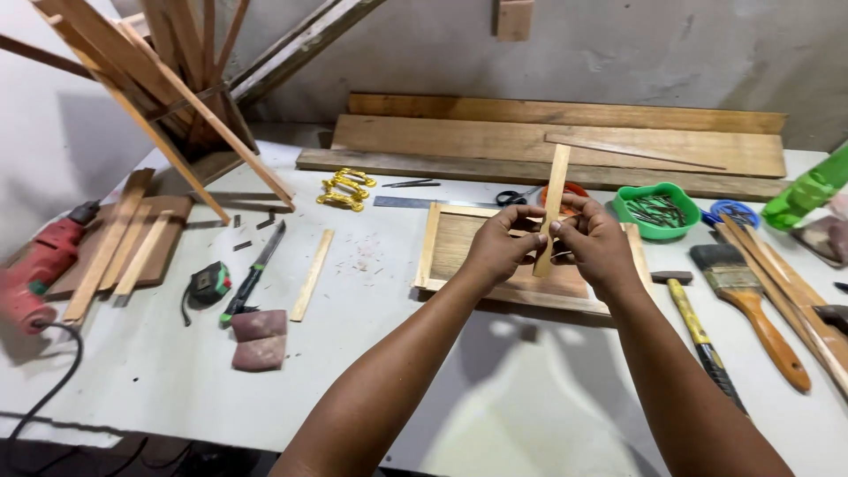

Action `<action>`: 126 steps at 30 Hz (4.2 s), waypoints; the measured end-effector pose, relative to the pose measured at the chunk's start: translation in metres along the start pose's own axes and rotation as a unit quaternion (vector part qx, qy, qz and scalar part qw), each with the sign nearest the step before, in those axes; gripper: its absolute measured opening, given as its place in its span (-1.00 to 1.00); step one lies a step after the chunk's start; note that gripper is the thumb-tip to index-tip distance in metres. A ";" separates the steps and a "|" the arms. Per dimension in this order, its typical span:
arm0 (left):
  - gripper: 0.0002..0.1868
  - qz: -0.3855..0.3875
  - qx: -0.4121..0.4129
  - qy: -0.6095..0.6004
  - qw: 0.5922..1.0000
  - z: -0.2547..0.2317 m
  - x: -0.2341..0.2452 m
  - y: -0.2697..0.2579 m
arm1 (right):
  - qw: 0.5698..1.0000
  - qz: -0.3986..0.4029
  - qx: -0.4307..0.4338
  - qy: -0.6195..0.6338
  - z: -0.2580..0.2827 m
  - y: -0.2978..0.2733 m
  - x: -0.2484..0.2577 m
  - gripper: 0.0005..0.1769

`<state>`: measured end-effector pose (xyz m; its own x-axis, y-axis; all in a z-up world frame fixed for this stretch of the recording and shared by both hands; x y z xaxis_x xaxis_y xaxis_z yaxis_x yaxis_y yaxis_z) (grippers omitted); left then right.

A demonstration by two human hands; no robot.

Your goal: The person assembles a small wooden frame on a workbench. They measure a wood strip with a tape measure, position thin wood pieces around a panel, drive nails with a hammer, and cut and trim small wood strips with a knife, arranging the cut pieces on the bench.

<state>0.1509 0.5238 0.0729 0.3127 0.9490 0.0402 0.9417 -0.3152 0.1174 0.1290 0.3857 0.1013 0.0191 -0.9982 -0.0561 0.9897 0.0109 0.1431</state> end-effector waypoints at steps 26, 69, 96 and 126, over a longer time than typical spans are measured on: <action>-0.64 -0.155 0.068 0.501 0.849 0.016 0.275 -0.174 | 0.914 0.229 -0.050 -0.330 -0.111 -0.007 -0.332 -0.38; -0.49 -0.086 0.093 0.546 0.828 0.025 0.253 -0.187 | 0.873 0.222 0.063 -0.431 -0.105 -0.015 -0.335 -0.47; -0.58 -0.173 0.115 0.663 0.719 -0.020 0.339 -0.293 | 0.810 0.327 0.152 -0.462 -0.073 -0.089 -0.459 -0.62; -0.73 -0.066 0.127 0.625 0.767 0.017 0.306 -0.186 | 0.805 0.184 0.218 -0.521 -0.074 -0.062 -0.376 -0.45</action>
<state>0.0732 0.8734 0.0464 -0.0023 0.1790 0.9838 0.9984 -0.0546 0.0122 0.0713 0.7649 0.0409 -0.0549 -0.4427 0.8950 0.7966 0.5209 0.3066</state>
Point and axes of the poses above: each hand's wrist, its own y-axis towards the middle knuckle, its own x-axis out of the back of the hand, z = x × y, the point moved 10 cm from there along y, towards the middle knuckle, and after that the axes turned 8 degrees about y, right-handed, at the moved point
